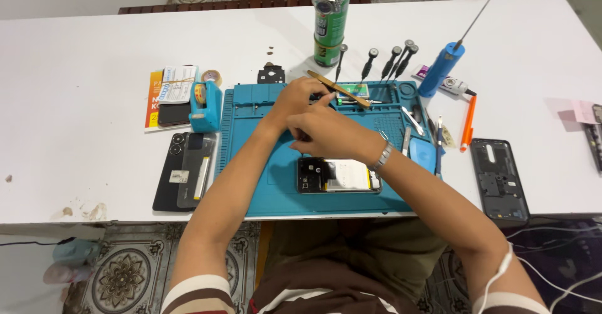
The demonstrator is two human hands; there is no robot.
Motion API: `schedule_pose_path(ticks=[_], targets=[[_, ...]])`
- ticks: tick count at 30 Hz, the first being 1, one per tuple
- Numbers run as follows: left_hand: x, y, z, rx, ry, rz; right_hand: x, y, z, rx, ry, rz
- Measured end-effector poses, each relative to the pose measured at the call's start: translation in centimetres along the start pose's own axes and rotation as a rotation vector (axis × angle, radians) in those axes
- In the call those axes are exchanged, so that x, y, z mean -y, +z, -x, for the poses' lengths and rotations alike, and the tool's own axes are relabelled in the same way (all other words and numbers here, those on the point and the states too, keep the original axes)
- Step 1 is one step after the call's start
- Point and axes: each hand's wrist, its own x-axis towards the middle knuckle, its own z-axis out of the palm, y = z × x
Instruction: The person disassembles a smartphone on a blue work mat, using a screwdriver to remove screws and a plastic pry tool to separate internal components. They handle the battery, motherboard, and camera module, placing removed parts on the mat.
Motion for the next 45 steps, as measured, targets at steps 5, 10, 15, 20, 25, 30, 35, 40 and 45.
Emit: schedule_pose_path(ticks=[5, 10, 15, 20, 25, 30, 35, 40, 45], targets=[[-0.2, -0.1, 0.0, 0.000, -0.028, 0.000, 0.6, 0.2, -2.4, 0.113, 0.032, 0.146], [-0.3, -0.2, 0.3, -0.018, 0.029, -0.017, 0.7, 0.2, -3.0, 0.167, -0.029, 0.177], [0.1, 0.0, 0.2, 0.019, -0.039, -0.004, 0.7, 0.3, -2.1, 0.163, 0.030, 0.346], [0.1, -0.1, 0.5, 0.045, -0.071, -0.008, 0.7, 1.8, -2.5, 0.000, -0.107, 0.441], [0.2, -0.1, 0.6, 0.040, -0.060, -0.005, 0.3, 2.4, -2.3, 0.065, -0.144, 0.229], [0.3, -0.1, 0.6, 0.058, -0.085, 0.008, 0.7, 2.2, -2.0, 0.004, -0.086, 0.358], [-0.1, -0.3, 0.6, 0.063, -0.158, 0.020, 1.1, 1.8, -2.2, 0.090, -0.126, 0.271], [-1.0, -0.9, 0.5, 0.085, -0.141, 0.078, 1.1, 1.6, -2.0, 0.087, -0.084, 0.414], [-1.5, -1.1, 0.8, 0.089, -0.152, 0.063, 1.2, 1.5, -2.0, -0.076, -0.271, 0.332]])
